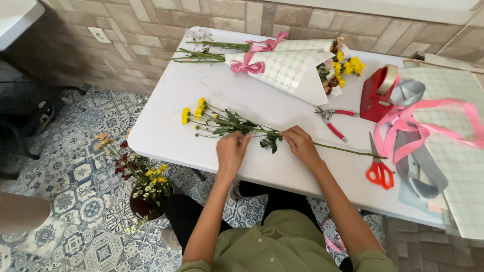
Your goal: The person wraps flowers in patterned paper, secures the paper with tape, and ties decorative pink ribbons around the stems using shears and a tape dispenser.
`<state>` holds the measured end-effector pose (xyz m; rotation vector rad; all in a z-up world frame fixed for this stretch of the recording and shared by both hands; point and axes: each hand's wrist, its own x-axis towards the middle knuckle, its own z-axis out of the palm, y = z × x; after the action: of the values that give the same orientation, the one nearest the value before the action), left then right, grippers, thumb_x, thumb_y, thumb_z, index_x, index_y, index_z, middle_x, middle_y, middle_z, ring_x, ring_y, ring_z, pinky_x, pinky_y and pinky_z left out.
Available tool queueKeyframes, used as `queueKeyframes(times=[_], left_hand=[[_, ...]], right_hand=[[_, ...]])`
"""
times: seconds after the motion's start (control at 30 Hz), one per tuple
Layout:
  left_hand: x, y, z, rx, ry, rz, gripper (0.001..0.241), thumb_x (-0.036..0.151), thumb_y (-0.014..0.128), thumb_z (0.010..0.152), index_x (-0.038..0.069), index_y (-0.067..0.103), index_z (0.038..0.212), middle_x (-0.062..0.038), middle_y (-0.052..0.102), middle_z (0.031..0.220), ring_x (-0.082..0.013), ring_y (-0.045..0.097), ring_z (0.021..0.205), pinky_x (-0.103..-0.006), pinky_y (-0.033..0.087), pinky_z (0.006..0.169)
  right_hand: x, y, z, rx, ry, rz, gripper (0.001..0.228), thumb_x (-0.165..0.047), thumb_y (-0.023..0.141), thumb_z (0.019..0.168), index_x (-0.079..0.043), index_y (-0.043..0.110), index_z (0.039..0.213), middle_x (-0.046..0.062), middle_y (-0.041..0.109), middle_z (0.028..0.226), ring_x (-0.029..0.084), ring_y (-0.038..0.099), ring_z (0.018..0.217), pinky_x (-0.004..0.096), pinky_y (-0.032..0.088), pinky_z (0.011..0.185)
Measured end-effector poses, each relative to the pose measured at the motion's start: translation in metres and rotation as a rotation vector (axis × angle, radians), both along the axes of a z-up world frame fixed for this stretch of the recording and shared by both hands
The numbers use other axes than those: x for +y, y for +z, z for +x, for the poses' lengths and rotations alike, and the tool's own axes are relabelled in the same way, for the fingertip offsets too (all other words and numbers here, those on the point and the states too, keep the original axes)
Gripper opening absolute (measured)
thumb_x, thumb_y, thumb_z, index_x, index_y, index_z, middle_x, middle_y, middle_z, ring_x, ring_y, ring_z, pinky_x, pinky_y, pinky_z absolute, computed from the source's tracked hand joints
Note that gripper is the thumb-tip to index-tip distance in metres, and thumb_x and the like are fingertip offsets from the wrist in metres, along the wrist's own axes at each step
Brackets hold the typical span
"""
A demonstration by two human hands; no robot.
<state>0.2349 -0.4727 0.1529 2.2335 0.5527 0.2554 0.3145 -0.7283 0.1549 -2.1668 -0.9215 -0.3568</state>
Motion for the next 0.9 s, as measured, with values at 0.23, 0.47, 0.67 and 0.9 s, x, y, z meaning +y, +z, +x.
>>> queueKeyframes(times=[0.23,0.47,0.67,0.9], left_hand=[[-0.065,-0.011,0.042,-0.504,-0.629,0.443,0.03,0.023,0.069,0.097,0.007,0.07,0.123,-0.011,0.071,0.119,-0.0257,0.06,0.125,-0.0435,0.039,0.111],[-0.067,-0.033,0.053,-0.573,-0.659,0.493,0.019,0.03,0.07,0.095,0.016,0.075,0.108,-0.001,0.073,0.099,-0.0189,0.066,0.108,-0.0414,0.042,0.108],[-0.068,-0.029,0.049,-0.542,-0.645,0.434,0.019,0.027,0.07,0.097,0.014,0.075,0.109,-0.003,0.073,0.101,-0.0196,0.068,0.105,-0.0411,0.042,0.107],[-0.069,-0.022,0.045,-0.535,-0.608,0.396,0.017,0.027,0.071,0.095,0.016,0.076,0.107,-0.002,0.073,0.1,-0.0176,0.066,0.103,-0.0383,0.041,0.107]], right_hand=[[-0.008,-0.017,0.006,0.06,0.017,0.002,0.012,-0.002,0.067,0.096,-0.006,0.073,0.105,0.012,0.066,0.089,0.028,0.068,0.086,0.038,0.057,0.074],[-0.037,-0.03,-0.002,0.147,-0.011,0.046,0.014,-0.004,0.069,0.096,-0.003,0.071,0.11,0.016,0.066,0.096,0.033,0.071,0.094,0.042,0.059,0.084],[-0.093,-0.003,0.013,0.02,-0.194,0.067,0.019,-0.001,0.069,0.095,-0.004,0.071,0.114,0.016,0.068,0.104,0.034,0.065,0.105,0.044,0.053,0.094],[-0.143,-0.023,0.091,0.015,-0.436,-0.306,0.067,-0.036,0.079,0.087,-0.006,0.055,0.141,0.022,0.052,0.143,0.039,0.045,0.139,0.055,0.035,0.114]])
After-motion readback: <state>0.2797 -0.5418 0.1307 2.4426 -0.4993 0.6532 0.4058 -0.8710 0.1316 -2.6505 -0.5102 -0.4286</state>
